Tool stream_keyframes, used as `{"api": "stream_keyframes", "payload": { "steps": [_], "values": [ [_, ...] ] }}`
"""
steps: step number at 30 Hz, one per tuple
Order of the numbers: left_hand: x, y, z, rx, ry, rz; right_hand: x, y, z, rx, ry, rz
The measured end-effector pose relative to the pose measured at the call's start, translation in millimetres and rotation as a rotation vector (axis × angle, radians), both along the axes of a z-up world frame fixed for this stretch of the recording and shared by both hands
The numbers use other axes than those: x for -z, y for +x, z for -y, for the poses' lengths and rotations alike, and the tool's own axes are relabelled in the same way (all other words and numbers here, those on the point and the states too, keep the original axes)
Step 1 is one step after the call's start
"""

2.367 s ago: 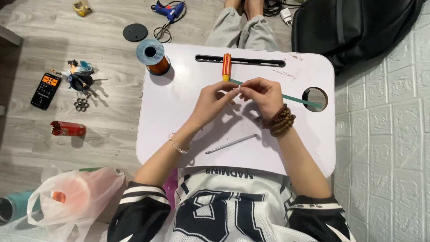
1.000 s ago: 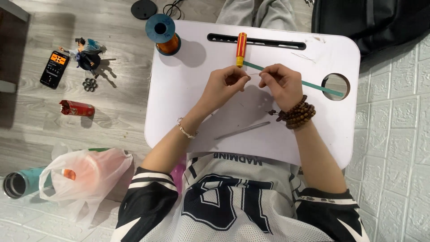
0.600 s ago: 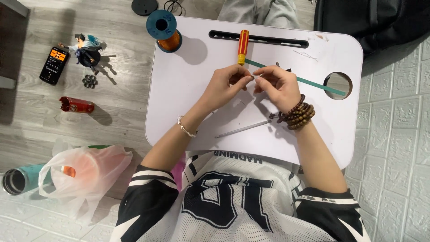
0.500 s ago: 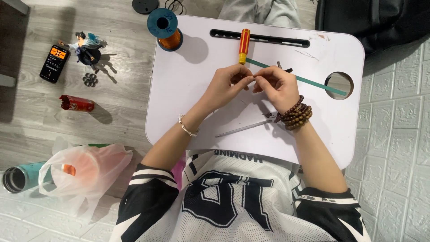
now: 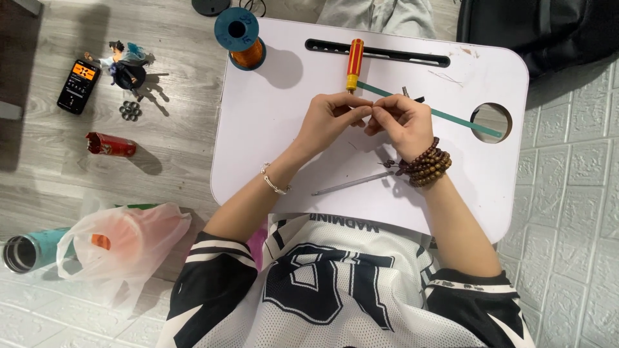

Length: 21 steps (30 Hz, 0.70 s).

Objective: Winding thin copper wire around a small electronic component core by hand.

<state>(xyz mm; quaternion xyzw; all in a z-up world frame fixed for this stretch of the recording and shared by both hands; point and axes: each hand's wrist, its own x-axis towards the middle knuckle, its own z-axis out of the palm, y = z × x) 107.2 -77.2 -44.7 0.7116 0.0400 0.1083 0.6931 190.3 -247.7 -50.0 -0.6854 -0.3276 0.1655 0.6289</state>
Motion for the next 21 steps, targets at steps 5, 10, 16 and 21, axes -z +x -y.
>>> {"api": "stream_keyframes", "payload": {
  "steps": [5,10,16,21],
  "values": [
    [1.7,1.6,-3.6,-0.029,-0.018,-0.003,0.0,2.6,1.1,-0.001,0.022,-0.027],
    [0.7,0.5,-3.9,-0.051,-0.001,0.011,0.7,0.7,-0.4,-0.003,0.034,-0.032],
    [2.4,1.0,-5.8,-0.073,-0.019,0.015,-1.8,-0.9,-1.9,-0.015,0.015,0.050],
    [1.7,1.0,-5.2,-0.078,-0.022,0.026,0.9,0.6,-1.2,-0.013,-0.004,0.036]
  ]
}}
